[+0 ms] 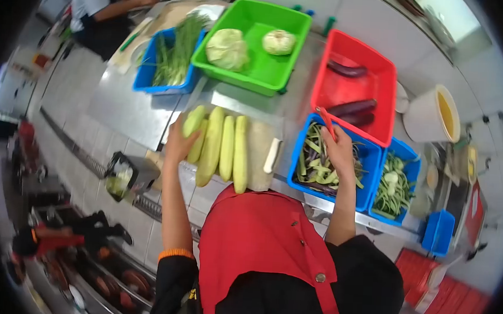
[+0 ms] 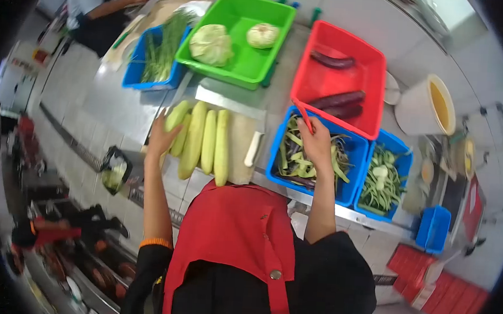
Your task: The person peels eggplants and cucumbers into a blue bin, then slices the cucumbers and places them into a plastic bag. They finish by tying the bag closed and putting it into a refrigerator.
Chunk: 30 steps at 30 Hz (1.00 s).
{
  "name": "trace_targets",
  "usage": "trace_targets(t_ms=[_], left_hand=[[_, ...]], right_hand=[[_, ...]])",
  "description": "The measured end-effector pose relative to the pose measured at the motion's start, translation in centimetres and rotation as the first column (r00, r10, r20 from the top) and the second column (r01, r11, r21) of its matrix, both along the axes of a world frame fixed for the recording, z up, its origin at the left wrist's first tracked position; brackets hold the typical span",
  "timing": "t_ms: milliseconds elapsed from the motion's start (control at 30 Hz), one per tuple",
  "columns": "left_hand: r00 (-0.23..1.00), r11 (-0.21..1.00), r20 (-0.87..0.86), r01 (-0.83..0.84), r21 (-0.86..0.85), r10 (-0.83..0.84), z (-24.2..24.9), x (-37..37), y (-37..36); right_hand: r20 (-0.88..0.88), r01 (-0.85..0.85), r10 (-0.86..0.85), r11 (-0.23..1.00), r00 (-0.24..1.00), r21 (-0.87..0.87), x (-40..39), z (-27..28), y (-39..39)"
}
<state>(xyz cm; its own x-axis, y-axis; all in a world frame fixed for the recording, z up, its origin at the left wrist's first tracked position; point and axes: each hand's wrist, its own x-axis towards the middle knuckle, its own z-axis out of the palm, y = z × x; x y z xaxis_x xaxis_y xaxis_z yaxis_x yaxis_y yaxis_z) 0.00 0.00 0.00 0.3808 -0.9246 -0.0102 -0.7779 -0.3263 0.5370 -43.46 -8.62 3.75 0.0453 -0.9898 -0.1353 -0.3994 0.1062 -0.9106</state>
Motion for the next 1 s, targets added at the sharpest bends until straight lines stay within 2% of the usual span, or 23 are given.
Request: trace_targets(t_ms=[67,100,167,200,233,300,367,400,433,467,500,533,567,633,667,700,733,767,867,967,1000], left_hand=[[0.996,0.999,-0.080,0.036,0.031,-0.034,2.8,2.7,1.1],[0.970,0.999,-0.242,0.032,-0.023,-0.036,-2.0,-5.7,-1.4],[0.983,1.000,-0.181,0.014,-0.006,-0.014,-0.4,-3.2,-0.5],[0.991,1.000,-0.136,-0.002,-0.006,0.001,0.4,-2.0,-0.2],[0.993,1.000,-0.115,-0.020,-0.002,0.020,0.5,-2.0,0.2],[0.995,0.998,-0.097,-0.017,-0.066,0.011,0.0,-2.6,0.5],[0.998,0.977,-0.069,-0.027,-0.210,0.012,-0.2,-3.1,1.8],[0.999,0.973,-0.024,-0.043,-0.227,0.038,0.8,-3.7,2.4],[0.996,0.970,0.025,-0.081,-0.231,0.089,1.7,-4.7,3.1],[0.990,0.967,0.066,-0.109,-0.228,0.127,3.4,-5.9,4.0],[0.967,0.939,0.096,-0.204,-0.276,0.238,4.5,-7.1,4.7],[0.941,0.898,0.095,-0.275,-0.345,0.325,2.7,-6.9,5.5],[0.933,0.907,0.122,-0.290,-0.304,0.340,2.3,-7.2,6.8],[0.886,0.854,0.086,-0.408,-0.322,0.456,5.6,-9.8,9.4],[0.884,0.838,0.017,-0.436,-0.328,0.466,5.8,-10.8,10.4],[0.849,0.809,0.014,-0.497,-0.314,0.528,6.5,-11.8,12.0],[0.819,0.784,0.015,-0.544,-0.299,0.573,7.0,-13.1,13.5],[0.797,0.766,0.010,-0.578,-0.282,0.604,7.2,-14.1,14.7],[0.718,0.687,-0.077,-0.687,-0.236,0.692,6.2,-16.9,19.5],[0.630,0.602,-0.171,-0.776,-0.190,0.758,4.1,-20.0,24.4],[0.600,0.572,-0.206,-0.800,-0.181,0.773,3.4,-21.1,25.6]], right_hand=[[0.032,0.074,-0.074,0.997,0.997,0.022,1.9,0.3,-0.1],[-0.154,0.092,-0.105,0.991,0.982,-0.093,-6.3,3.2,-3.8],[-0.141,0.129,-0.156,0.975,0.978,-0.179,-6.7,0.3,-6.4],[-0.057,0.193,-0.209,0.958,0.976,-0.210,-6.8,-1.9,-8.3],[-0.189,0.220,-0.250,0.961,0.949,-0.168,-7.7,-1.3,-9.3],[-0.356,0.222,-0.309,0.939,0.882,-0.264,-9.7,-2.8,-12.0],[-0.430,0.204,-0.404,0.875,0.807,-0.439,-10.7,-4.7,-14.6],[-0.437,0.127,-0.404,0.834,0.804,-0.537,-12.1,-8.1,-17.9],[-0.545,0.067,-0.300,0.912,0.783,-0.406,-12.3,-8.0,-20.4],[-0.431,0.011,-0.265,0.861,0.863,-0.508,-12.5,-9.3,-23.0],[-0.476,-0.038,-0.173,0.915,0.862,-0.403,-12.3,-8.7,-25.5],[-0.441,-0.131,-0.139,0.840,0.887,-0.527,-13.4,-11.7,-29.3],[-0.465,-0.165,-0.119,0.835,0.877,-0.526,-12.6,-11.5,-30.9],[-0.618,-0.294,0.008,0.884,0.786,-0.362,-9.6,-8.5,-31.8],[-0.659,-0.416,0.042,0.805,0.751,-0.422,-11.4,-11.4,-36.2],[-0.683,-0.453,0.106,0.820,0.722,-0.351,-11.2,-12.2,-38.2],[-0.771,-0.480,0.113,0.836,0.626,-0.267,-11.0,-13.2,-39.4],[-0.850,-0.483,0.108,0.856,0.515,-0.184,-10.4,-13.5,-40.4],[-0.863,-0.304,0.076,0.948,0.499,-0.091,-8.5,-12.9,-39.2],[-0.880,-0.301,0.091,0.952,0.467,-0.061,-8.6,-13.2,-39.3],[-0.858,-0.306,0.086,0.948,0.506,-0.085,-9.0,-13.9,-39.9]])
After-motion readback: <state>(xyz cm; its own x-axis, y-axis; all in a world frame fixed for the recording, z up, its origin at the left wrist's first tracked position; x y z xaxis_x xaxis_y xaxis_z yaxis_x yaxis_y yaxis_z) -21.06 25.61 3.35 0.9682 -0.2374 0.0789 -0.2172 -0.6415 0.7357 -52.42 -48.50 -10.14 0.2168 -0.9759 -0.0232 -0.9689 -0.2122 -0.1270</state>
